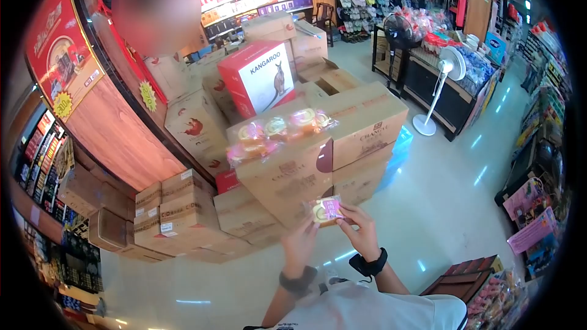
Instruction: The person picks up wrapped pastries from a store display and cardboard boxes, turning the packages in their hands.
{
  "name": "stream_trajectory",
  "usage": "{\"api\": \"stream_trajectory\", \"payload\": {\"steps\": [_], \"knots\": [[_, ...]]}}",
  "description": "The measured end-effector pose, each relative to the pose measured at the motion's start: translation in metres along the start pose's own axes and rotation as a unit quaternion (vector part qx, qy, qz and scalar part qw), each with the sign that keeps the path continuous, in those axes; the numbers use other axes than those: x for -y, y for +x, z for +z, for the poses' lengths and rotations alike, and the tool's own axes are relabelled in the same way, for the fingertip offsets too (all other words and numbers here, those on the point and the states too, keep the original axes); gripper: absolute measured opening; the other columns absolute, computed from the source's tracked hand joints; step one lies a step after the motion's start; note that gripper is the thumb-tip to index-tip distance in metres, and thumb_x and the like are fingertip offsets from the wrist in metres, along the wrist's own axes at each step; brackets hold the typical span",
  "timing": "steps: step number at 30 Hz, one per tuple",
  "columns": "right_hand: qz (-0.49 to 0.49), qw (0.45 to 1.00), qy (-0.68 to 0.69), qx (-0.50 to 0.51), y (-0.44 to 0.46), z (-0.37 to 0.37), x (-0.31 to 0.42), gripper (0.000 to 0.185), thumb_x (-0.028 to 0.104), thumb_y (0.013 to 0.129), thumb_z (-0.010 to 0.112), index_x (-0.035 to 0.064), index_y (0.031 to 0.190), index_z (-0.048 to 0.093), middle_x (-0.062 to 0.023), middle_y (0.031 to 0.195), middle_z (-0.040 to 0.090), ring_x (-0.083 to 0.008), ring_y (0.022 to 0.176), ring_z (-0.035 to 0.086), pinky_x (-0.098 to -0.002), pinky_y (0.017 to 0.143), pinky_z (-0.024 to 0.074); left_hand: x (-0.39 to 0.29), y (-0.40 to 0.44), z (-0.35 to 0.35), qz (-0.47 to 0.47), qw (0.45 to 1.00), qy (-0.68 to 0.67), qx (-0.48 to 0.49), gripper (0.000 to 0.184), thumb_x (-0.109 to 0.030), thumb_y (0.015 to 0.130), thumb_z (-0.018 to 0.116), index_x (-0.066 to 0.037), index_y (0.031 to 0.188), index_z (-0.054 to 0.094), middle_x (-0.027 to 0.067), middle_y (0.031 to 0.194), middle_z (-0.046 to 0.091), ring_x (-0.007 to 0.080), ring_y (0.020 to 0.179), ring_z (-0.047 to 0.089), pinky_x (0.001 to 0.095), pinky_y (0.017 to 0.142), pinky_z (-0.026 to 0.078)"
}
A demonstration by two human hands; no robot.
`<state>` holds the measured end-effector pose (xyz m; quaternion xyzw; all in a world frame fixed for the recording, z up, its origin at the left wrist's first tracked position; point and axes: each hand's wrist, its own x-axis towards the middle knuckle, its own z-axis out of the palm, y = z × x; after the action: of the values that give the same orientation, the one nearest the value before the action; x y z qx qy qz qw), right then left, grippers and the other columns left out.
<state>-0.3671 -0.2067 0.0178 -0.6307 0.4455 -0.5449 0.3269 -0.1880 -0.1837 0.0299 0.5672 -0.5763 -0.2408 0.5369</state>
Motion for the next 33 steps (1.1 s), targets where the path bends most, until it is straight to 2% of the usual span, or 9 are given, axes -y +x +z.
{"api": "stream_trajectory", "payload": {"steps": [6,12,18,21,24,33], "knots": [[0.002,1.000,-0.017,-0.007,0.005,0.000,-0.005,0.032,0.000,0.090,0.075,-0.0037,0.122,0.071,-0.0187,0.128,0.069,-0.0198,0.089,0.074,-0.0288,0.077,0.0590,0.017,0.008,0.009,0.012,0.999,-0.029,0.010,0.031,-0.001,0.089,0.078,0.006,0.119,0.073,0.0186,0.119,0.075,0.0195,0.102,0.074,0.0309,0.090,0.057],[0.000,0.999,-0.041,-0.034,0.022,0.015,-0.001,0.032,0.000,0.090,0.075,-0.0047,0.121,0.071,-0.0188,0.128,0.069,-0.0195,0.087,0.074,-0.0289,0.077,0.0589,0.024,0.037,0.003,0.018,0.998,-0.052,0.027,0.032,-0.003,0.088,0.079,0.006,0.119,0.072,0.0187,0.119,0.075,0.0198,0.103,0.074,0.0306,0.093,0.057],[-0.013,0.997,-0.071,-0.040,0.054,0.046,0.007,0.032,0.001,0.090,0.075,-0.0047,0.122,0.071,-0.0185,0.129,0.069,-0.0198,0.089,0.074,-0.0289,0.077,0.0586,0.032,0.078,-0.020,0.033,0.996,-0.080,0.022,0.031,-0.003,0.089,0.078,0.006,0.118,0.073,0.0187,0.118,0.075,0.0216,0.104,0.074,0.0323,0.093,0.056],[-0.001,0.997,-0.072,-0.040,0.067,0.065,0.017,0.033,0.003,0.091,0.075,-0.0043,0.123,0.070,-0.0185,0.128,0.070,-0.0203,0.096,0.073,-0.0287,0.082,0.0582,0.028,0.095,-0.038,0.012,0.995,-0.099,0.019,0.030,-0.004,0.089,0.078,0.006,0.116,0.073,0.0192,0.118,0.075,0.0230,0.104,0.074,0.0326,0.093,0.056],[-0.026,0.995,-0.084,-0.050,0.078,0.085,0.016,0.033,0.003,0.091,0.075,-0.0040,0.123,0.071,-0.0181,0.130,0.069,-0.0218,0.092,0.075,-0.0300,0.079,0.0589,0.032,0.111,-0.053,0.011,0.993,-0.116,0.020,0.029,-0.004,0.088,0.079,0.005,0.115,0.074,0.0192,0.117,0.075,0.0248,0.104,0.075,0.0324,0.093,0.056],[-0.028,0.995,-0.094,-0.036,0.103,0.129,0.026,0.034,0.002,0.090,0.076,-0.0038,0.124,0.070,-0.0172,0.130,0.069,-0.0213,0.095,0.074,-0.0297,0.080,0.0586,0.074,0.145,-0.080,0.114,0.991,-0.064,-0.013,0.028,-0.004,0.088,0.079,0.005,0.113,0.075,0.0194,0.117,0.075,0.0274,0.104,0.076,0.0338,0.092,0.058]]}}
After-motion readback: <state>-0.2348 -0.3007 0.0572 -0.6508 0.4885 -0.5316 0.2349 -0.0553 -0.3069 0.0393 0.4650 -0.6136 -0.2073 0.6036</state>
